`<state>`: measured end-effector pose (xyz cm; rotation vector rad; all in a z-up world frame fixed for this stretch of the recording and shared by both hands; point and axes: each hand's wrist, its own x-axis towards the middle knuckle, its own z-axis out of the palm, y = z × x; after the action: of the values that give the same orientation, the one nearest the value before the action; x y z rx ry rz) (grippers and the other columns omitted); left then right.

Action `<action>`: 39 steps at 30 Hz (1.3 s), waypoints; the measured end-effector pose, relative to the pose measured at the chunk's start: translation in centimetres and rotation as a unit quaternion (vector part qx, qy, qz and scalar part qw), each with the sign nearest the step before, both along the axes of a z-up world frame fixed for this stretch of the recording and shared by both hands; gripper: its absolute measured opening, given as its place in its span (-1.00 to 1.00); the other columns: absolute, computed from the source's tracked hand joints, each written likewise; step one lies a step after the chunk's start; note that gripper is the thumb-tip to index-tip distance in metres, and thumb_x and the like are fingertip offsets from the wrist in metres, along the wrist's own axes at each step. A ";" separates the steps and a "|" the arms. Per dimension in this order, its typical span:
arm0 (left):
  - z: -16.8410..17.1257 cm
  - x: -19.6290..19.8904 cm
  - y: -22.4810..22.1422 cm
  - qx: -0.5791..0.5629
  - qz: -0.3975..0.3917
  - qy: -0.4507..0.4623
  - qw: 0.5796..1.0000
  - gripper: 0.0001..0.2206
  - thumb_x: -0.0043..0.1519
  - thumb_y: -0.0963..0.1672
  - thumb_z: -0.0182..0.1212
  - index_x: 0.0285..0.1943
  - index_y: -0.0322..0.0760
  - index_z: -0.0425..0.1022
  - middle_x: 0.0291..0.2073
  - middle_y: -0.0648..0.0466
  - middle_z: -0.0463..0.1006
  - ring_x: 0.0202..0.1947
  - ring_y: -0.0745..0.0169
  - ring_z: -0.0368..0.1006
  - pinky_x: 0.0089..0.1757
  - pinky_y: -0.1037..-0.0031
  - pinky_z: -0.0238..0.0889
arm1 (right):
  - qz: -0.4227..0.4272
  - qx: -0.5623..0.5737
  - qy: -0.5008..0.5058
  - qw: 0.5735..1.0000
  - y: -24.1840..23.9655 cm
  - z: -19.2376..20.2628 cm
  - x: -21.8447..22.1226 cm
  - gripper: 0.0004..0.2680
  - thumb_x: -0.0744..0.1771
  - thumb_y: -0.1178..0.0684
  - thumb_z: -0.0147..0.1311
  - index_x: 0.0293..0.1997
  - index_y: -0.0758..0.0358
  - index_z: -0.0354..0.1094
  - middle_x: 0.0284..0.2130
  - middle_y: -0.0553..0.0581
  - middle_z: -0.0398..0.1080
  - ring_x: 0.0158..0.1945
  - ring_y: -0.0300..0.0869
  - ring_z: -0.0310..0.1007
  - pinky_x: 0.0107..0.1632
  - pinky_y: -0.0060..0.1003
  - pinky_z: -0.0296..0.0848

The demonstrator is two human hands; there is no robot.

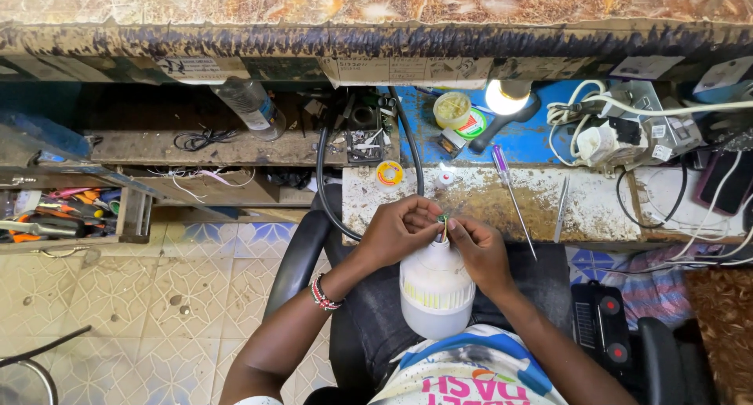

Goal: Repairing an LED bulb by prying open the casing and soldering internal connections.

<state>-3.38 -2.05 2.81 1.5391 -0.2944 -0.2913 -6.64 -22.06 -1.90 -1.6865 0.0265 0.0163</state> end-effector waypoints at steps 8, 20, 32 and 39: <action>0.5 0.1 0.3 0.009 -0.016 0.001 1.000 -0.70 0.16 -0.19 0.41 0.04 -0.43 0.57 -0.17 -0.25 0.65 -0.14 -0.04 0.65 -0.16 0.38 0.57 | -0.008 -0.027 0.002 1.000 0.1 0.8 -0.3 -0.80 0.44 0.03 0.08 -0.17 0.34 0.61 -0.52 0.18 0.52 -0.31 -0.26 0.39 -0.24 -0.25 0.45; -0.4 -0.1 -0.1 0.016 0.002 -0.026 1.000 -0.73 0.17 -0.21 0.37 0.03 -0.45 0.54 -0.15 -0.27 0.62 -0.18 -0.05 0.66 -0.15 0.41 0.58 | -0.006 -0.033 -0.045 0.998 0.5 0.9 -0.1 -0.84 0.44 0.05 0.14 -0.16 0.32 0.58 -0.45 0.19 0.52 -0.12 -0.29 0.37 -0.18 -0.26 0.48; -1.2 0.2 -0.1 -0.023 -0.004 -0.004 1.000 -0.71 0.16 -0.20 0.39 0.04 -0.44 0.54 -0.12 -0.22 0.63 -0.18 0.10 0.66 -0.13 0.49 0.56 | -0.009 -0.022 -0.051 0.998 0.1 -0.3 -0.1 -0.83 0.45 0.04 0.12 -0.13 0.34 0.58 -0.44 0.24 0.52 -0.10 -0.21 0.44 -0.16 -0.25 0.47; -1.5 0.2 -0.1 -0.021 -0.003 0.013 1.000 -0.74 0.15 -0.20 0.38 0.00 -0.44 0.56 -0.15 -0.21 0.62 -0.21 0.16 0.66 -0.15 0.53 0.58 | -0.008 -0.015 -0.053 0.998 0.8 1.6 -0.2 -0.85 0.43 0.06 0.15 -0.14 0.35 0.58 -0.41 0.23 0.55 -0.09 -0.23 0.43 -0.15 -0.25 0.50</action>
<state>-3.16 -2.16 1.34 1.4927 -0.2830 -0.3094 -6.89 -21.27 -0.31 -1.7159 -0.0401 -0.0863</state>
